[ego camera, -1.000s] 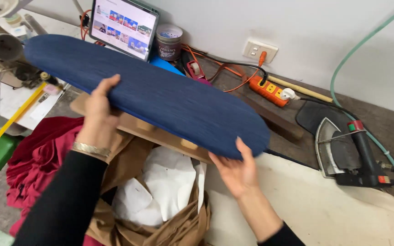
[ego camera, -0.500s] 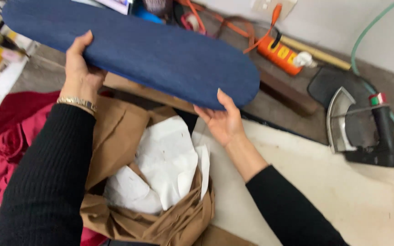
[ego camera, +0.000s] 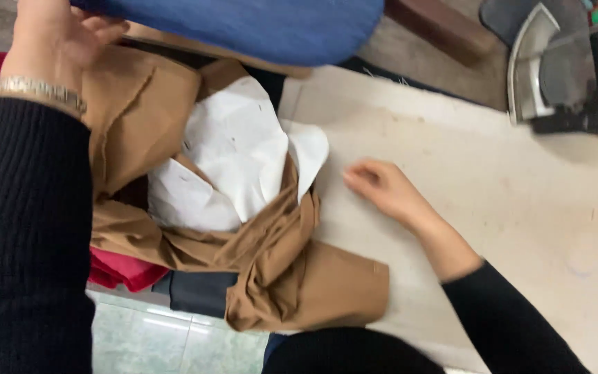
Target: Pressing the seams and fabric of brown trousers using a professional steam iron on a pressing board.
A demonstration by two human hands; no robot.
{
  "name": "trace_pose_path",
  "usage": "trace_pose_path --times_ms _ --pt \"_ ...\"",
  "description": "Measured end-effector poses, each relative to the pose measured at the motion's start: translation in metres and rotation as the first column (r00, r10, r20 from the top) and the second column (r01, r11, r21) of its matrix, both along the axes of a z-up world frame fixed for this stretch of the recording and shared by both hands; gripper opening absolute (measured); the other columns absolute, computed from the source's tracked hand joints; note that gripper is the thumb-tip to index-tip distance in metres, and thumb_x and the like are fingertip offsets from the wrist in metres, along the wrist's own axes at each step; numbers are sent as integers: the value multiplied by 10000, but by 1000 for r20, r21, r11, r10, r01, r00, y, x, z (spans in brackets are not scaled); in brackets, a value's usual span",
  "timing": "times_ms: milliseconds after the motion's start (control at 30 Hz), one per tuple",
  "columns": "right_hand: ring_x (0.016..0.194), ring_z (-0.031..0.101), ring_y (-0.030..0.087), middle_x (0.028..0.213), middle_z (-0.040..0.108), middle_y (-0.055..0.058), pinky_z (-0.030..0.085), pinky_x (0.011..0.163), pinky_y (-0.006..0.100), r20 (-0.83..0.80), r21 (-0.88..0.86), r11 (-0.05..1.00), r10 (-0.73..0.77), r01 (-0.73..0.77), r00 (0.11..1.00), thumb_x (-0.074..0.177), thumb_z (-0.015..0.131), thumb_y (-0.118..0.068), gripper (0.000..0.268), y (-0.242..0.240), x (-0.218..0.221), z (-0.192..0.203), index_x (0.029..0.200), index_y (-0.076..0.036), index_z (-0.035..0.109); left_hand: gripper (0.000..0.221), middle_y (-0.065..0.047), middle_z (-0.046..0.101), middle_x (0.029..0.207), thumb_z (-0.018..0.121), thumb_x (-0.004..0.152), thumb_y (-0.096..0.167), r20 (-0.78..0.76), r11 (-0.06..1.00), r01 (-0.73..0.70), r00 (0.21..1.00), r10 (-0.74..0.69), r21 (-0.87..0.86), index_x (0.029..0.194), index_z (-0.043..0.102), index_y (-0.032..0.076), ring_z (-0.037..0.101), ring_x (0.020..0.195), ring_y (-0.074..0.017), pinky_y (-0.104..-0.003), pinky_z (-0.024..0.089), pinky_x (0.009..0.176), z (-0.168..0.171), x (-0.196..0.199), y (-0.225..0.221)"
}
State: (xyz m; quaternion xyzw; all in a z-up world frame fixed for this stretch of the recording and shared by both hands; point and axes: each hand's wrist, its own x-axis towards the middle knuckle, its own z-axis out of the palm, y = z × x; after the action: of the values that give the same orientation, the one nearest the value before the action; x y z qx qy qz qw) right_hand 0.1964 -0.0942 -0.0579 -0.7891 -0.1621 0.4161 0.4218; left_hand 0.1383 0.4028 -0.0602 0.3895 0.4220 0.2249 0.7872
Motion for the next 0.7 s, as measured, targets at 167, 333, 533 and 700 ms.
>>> trace_pose_path --times_ms 167,333,533,700 --pt "556 564 97 564 661 15 415 600 259 -17 -432 901 34 -38 999 830 673 -430 351 -106 -52 10 661 -125 636 126 84 600 923 664 1019 111 -305 626 404 915 -266 667 1034 580 203 558 738 16 -162 468 601 36 -57 -121" --pt "580 487 105 619 548 49 356 512 207 -500 -135 979 -202 155 842 846 730 -229 282 -133 -128 -7 736 26 676 485 -94 642 1173 711 837 438 -797 50 854 503 -335 518 1182 634 106 609 988 -262 -390 468 797 43 -92 -238" --pt "1198 569 309 1194 652 175 426 1015 394 543 460 853 -51 -246 838 811 521 -657 732 -235 -89 -99 1151 -28 676 346 -175 576 765 727 857 348 -795 -257 755 596 -112 603 852 640 14 623 742 -438 -562 509 684 -8 -96 -272" --pt "1063 674 204 1154 704 23 542 942 366 -487 344 337 -734 876 474 898 589 -237 229 -405 -3 -40 1093 -171 688 178 -53 544 887 654 1055 175 -619 88 628 777 -112 773 921 628 59 480 831 -185 -357 369 698 86 -165 -233"
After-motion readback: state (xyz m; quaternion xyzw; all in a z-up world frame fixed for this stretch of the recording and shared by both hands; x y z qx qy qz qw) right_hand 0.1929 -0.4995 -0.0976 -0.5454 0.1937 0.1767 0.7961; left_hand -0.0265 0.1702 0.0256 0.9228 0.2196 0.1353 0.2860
